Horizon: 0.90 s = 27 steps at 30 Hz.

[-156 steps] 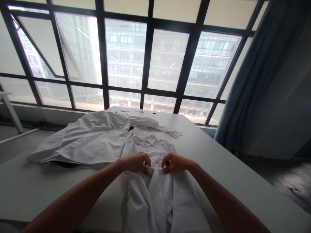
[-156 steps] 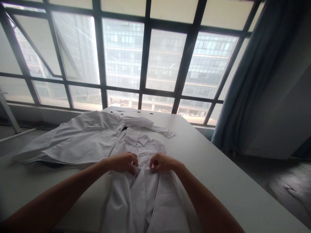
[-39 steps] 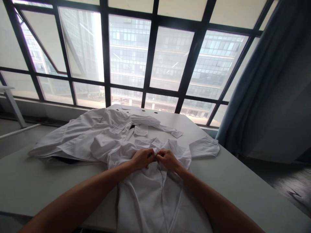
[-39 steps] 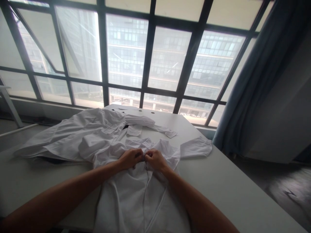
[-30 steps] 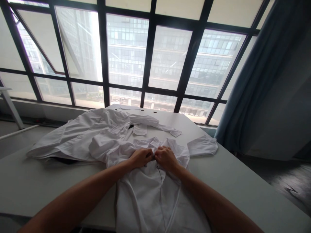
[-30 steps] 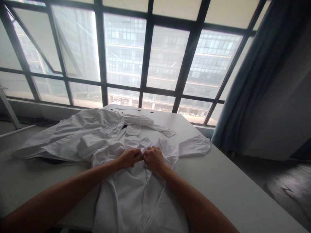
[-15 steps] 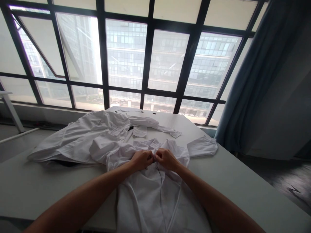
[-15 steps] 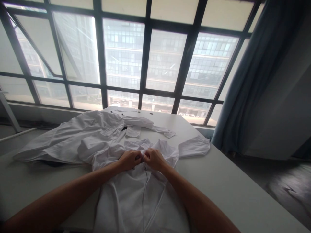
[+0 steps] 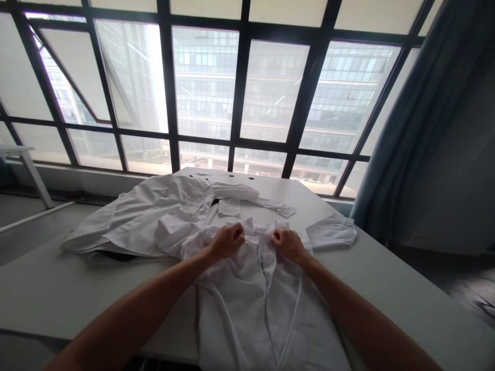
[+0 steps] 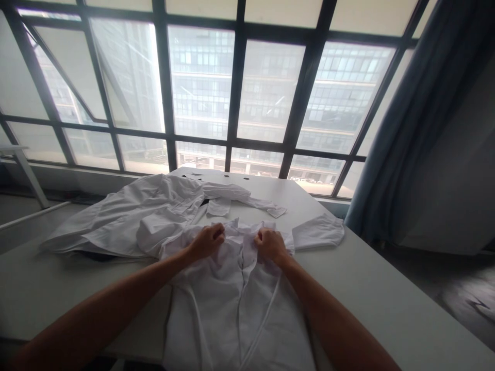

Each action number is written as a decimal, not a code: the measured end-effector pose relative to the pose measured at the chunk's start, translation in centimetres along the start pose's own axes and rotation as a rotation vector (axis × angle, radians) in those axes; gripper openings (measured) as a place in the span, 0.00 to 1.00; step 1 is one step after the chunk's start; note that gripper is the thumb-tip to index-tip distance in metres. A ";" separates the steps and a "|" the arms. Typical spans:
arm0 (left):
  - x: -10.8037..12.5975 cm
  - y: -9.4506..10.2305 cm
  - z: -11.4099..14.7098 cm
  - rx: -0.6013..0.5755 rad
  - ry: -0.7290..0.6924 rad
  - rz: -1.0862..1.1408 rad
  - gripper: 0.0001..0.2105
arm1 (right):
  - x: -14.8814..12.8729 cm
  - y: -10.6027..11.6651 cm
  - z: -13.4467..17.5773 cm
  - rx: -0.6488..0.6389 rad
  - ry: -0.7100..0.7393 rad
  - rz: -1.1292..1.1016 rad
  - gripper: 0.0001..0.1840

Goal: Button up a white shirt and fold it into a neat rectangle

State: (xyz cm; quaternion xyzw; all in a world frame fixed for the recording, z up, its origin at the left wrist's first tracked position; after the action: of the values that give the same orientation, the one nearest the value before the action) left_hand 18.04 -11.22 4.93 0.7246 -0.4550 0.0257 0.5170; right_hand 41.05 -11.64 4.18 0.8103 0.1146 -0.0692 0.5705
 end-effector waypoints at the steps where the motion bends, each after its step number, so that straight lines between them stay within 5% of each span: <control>1: -0.4 0.6 -0.2 0.020 0.023 -0.023 0.06 | 0.5 0.5 -0.1 0.013 -0.045 0.031 0.10; 7: -1.4 2.7 -0.6 -0.023 0.069 -0.239 0.07 | 1.7 2.2 -0.4 0.110 0.020 -0.003 0.12; 12: -2.1 5.4 -0.6 -0.018 0.152 -0.460 0.12 | 8.4 1.9 -1.3 -0.013 -0.098 0.030 0.15; 17: -3.1 6.3 0.3 -0.363 0.284 -0.582 0.22 | 15.7 2.5 -1.2 -0.222 -0.321 0.066 0.31; 20: -2.4 5.8 0.5 -0.450 0.256 -0.558 0.13 | 17.4 3.4 -0.7 -0.247 -0.378 0.051 0.29; 24: -0.2 8.7 -0.1 -0.269 0.172 -0.553 0.07 | 17.4 5.1 -0.2 -0.292 -0.401 -0.050 0.14; 27: 0.6 15.7 0.5 0.000 0.110 -0.523 0.09 | 15.6 7.5 -0.3 -0.109 -0.312 -0.319 0.19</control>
State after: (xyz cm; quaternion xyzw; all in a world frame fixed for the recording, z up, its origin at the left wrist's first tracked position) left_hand 7.41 -12.78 16.41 0.8151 -0.2236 -0.0696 0.5298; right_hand 58.07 -12.12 7.33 0.7294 0.1550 -0.2769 0.6061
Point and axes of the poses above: each hand's wrist, its own z-axis away from the middle knuckle, its own y-axis out of the back of the hand, x = y × z, the point moved 3 cm from there along -z, towards the middle knuckle, and after that the axes turned 2 degrees about -y, right-handed, at the moved point
